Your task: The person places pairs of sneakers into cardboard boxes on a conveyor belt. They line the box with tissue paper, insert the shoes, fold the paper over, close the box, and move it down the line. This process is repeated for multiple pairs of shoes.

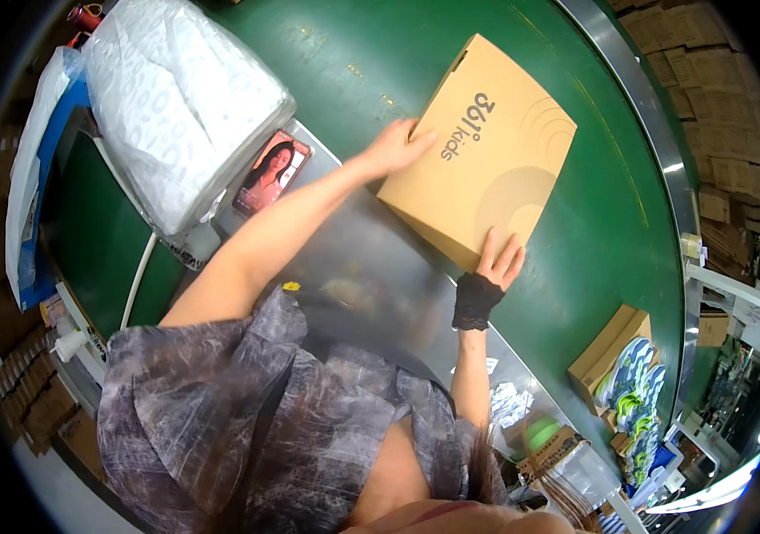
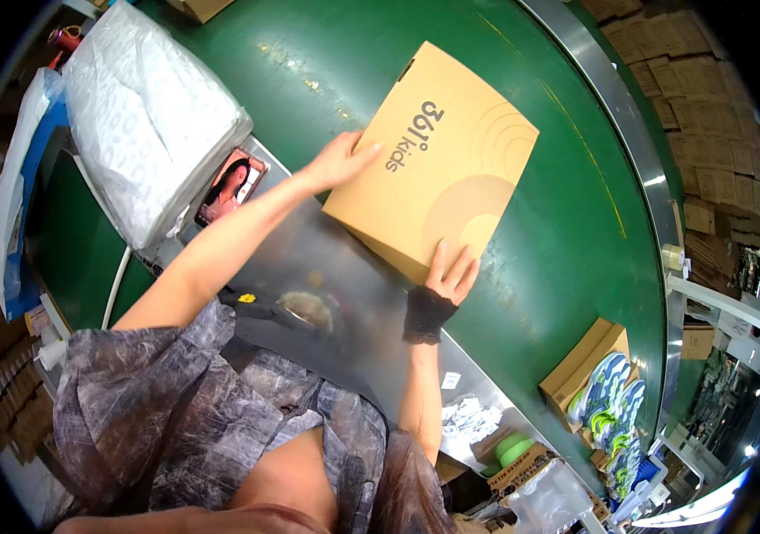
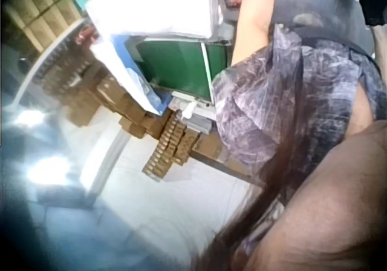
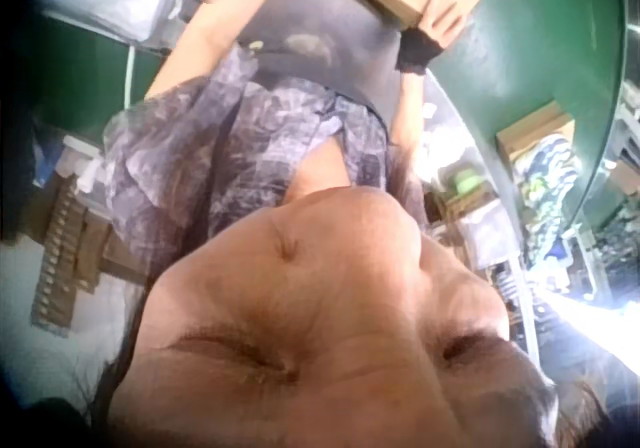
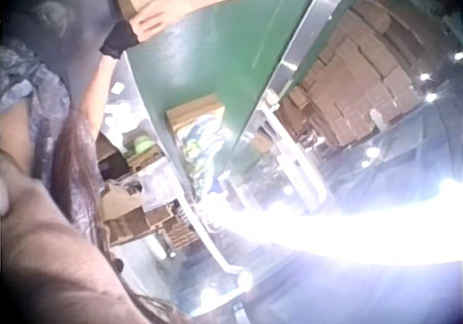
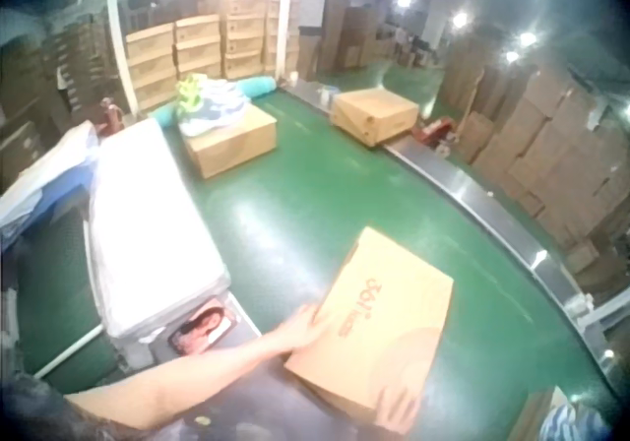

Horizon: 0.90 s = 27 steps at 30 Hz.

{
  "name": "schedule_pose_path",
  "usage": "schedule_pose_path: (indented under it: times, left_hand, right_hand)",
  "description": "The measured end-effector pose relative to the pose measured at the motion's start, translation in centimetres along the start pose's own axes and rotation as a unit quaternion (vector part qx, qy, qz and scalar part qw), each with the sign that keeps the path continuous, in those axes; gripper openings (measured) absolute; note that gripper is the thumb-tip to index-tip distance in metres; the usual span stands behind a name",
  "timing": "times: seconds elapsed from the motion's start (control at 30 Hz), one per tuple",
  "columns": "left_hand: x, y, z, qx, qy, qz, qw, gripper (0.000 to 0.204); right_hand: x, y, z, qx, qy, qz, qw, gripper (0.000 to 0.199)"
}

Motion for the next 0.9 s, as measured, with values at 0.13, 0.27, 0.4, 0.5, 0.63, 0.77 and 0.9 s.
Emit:
schedule_pose_path:
  times: [0.13,0.27,0.4,0.5,0.63,0.77,0.9]
  left_hand:
    - [0.4,1.4,2.3,-0.273,0.098,-0.112,0.950,0.064]
    - [1.7,1.6,7.1,-0.360,0.158,-0.215,0.894,0.064]
    - [0.8,2.9,7.7,-0.289,0.228,-0.183,0.911,0.060]
    - [-4.6,2.7,6.3,-0.201,0.193,-0.175,0.944,0.061]
    - [-13.4,1.2,2.2,-0.216,0.124,-0.190,0.950,0.067]
    - [-17.1,0.7,-0.7,-0.207,0.131,-0.239,0.940,0.074]
    - [-18.5,0.4,-0.6,-0.221,0.124,-0.239,0.937,0.075]
  right_hand:
    - [1.6,3.1,-0.1,0.020,0.043,-0.014,0.999,0.077]
    - [5.3,9.5,-0.2,0.035,0.072,-0.014,0.997,0.078]
    - [5.1,14.2,-1.1,0.018,0.098,-0.065,0.993,0.070]
    - [-0.2,14.9,-2.4,-0.125,0.139,-0.143,0.972,0.063]
    - [-2.4,14.0,-0.3,0.169,0.137,-0.334,0.917,0.056]
    - [4.4,11.0,-1.7,0.236,0.088,-0.041,0.967,0.037]
    - [12.5,3.3,-3.3,0.240,0.040,-0.127,0.961,0.060]
Point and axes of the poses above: each hand's wrist, its own x-axis towards the middle knuckle, its own y-axis out of the back of the hand, z = x × y, the point moved 1 cm from there along x, towards the middle knuckle, and after that the axes turned 2 degrees about -x, right-handed, at the moved point
